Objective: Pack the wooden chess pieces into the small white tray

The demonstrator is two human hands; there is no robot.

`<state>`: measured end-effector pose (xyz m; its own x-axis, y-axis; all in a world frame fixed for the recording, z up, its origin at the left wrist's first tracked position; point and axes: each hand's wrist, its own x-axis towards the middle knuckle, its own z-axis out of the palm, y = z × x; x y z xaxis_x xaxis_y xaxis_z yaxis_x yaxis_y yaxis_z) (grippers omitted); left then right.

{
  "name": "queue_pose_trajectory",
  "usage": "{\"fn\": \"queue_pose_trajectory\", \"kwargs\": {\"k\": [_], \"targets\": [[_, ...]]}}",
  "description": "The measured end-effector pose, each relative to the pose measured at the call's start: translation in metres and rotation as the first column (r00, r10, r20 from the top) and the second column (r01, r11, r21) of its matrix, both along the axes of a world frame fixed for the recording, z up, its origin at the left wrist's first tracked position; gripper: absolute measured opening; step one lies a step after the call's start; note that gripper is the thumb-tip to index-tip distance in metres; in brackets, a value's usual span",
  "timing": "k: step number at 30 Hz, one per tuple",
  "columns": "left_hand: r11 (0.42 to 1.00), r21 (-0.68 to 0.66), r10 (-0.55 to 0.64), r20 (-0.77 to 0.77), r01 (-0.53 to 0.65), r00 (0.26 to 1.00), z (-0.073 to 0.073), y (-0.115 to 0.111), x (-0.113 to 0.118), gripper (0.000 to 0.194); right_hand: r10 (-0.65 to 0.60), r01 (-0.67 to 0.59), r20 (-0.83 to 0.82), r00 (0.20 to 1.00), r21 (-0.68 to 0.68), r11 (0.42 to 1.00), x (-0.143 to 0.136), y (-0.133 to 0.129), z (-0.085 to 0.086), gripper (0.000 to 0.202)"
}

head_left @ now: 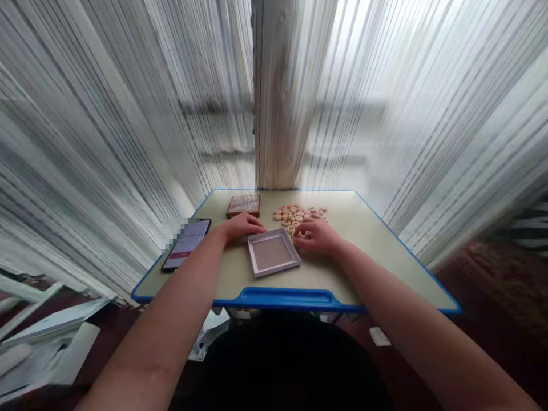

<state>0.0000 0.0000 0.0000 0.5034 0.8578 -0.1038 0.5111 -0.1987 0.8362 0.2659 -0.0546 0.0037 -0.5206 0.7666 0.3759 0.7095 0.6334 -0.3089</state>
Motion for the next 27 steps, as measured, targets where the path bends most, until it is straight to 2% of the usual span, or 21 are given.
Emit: {"fn": "queue_pose_trajectory", "kwargs": {"k": [7,16,21,27], "targets": [[0.993,0.043,-0.110,-0.035,0.111,0.993,0.000,0.000,0.010,0.037,-0.085,0.086,-0.021,0.996,0.040,0.995,0.006,0.007,-0.003,0.014],[0.997,0.076,0.025,0.066,-0.030,0.998,0.002,-0.001,0.017,0.035,-0.230,0.230,-0.009,0.973,0.033,0.973,0.006,0.011,-0.006,0.020],[1.000,-0.009,-0.019,0.038,0.020,0.999,0.002,-0.001,0.013,0.032,-0.256,0.256,0.024,0.966,0.017,0.967,0.005,0.012,-0.005,0.022],[1.000,-0.012,-0.017,0.006,0.017,1.000,0.003,-0.002,0.013,0.029,-0.277,0.277,-0.022,0.960,-0.028,0.961,0.006,0.012,-0.004,0.017]]}}
